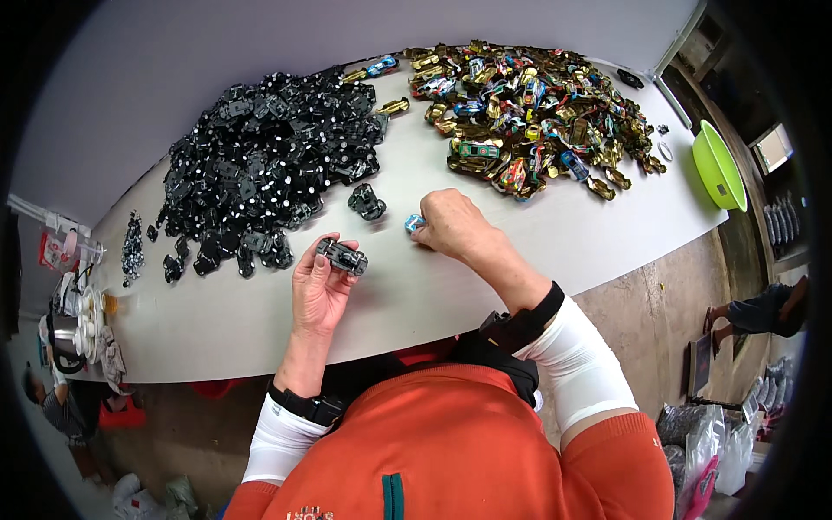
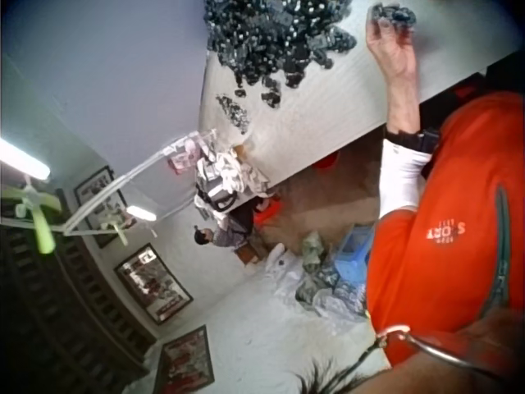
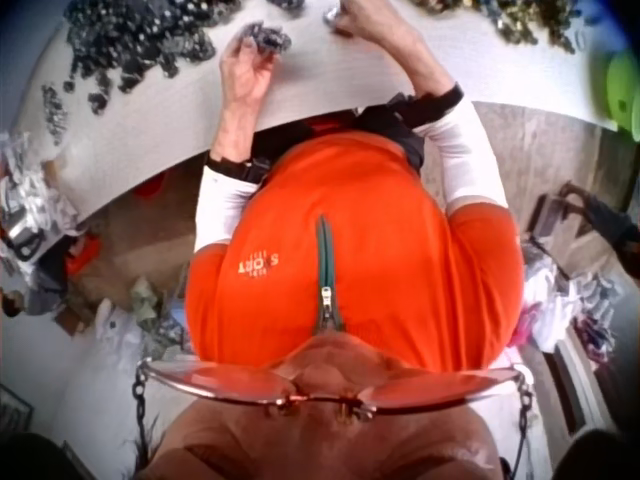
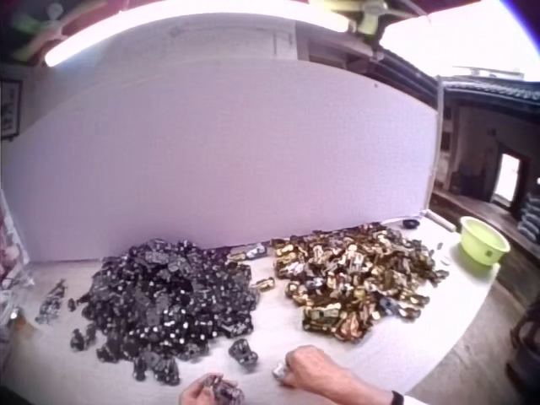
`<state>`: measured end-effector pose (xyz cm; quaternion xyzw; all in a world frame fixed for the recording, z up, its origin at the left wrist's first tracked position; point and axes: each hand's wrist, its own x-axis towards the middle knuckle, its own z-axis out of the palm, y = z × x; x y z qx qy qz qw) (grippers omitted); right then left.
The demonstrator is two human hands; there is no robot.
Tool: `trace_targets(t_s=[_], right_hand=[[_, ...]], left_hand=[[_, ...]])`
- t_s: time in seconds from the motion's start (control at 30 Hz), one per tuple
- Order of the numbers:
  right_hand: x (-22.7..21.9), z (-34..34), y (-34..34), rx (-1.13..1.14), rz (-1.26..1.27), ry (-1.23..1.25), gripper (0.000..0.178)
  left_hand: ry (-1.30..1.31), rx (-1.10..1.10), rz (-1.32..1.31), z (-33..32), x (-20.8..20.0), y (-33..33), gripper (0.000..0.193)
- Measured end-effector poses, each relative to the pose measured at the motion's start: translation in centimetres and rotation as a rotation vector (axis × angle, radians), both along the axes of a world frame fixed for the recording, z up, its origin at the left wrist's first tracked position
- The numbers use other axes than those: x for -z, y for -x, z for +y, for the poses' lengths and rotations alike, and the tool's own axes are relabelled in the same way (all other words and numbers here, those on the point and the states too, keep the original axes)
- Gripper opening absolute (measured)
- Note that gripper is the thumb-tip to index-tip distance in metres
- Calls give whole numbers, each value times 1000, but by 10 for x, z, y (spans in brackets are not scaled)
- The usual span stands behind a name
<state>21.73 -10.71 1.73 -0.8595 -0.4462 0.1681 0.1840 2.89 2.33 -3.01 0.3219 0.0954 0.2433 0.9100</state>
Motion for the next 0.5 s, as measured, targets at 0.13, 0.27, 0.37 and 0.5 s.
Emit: trace_targets(t_s=[0.13,0.27,0.37,0.5], right_hand=[[-25,-7,25,87,792,-454,23],[-21,-7,62,63,859,-694,16],[-15,-1,66,27,774,-763,16],[-11,1,66,-24,695,-770,16]], left_hand=[[-34,-37,17,0,-2,3,36],[-80,-62,4,-1,-6,2,34],[-116,-63,20,-2,-9,4,34],[-164,-72,24,-3,-11,4,34]])
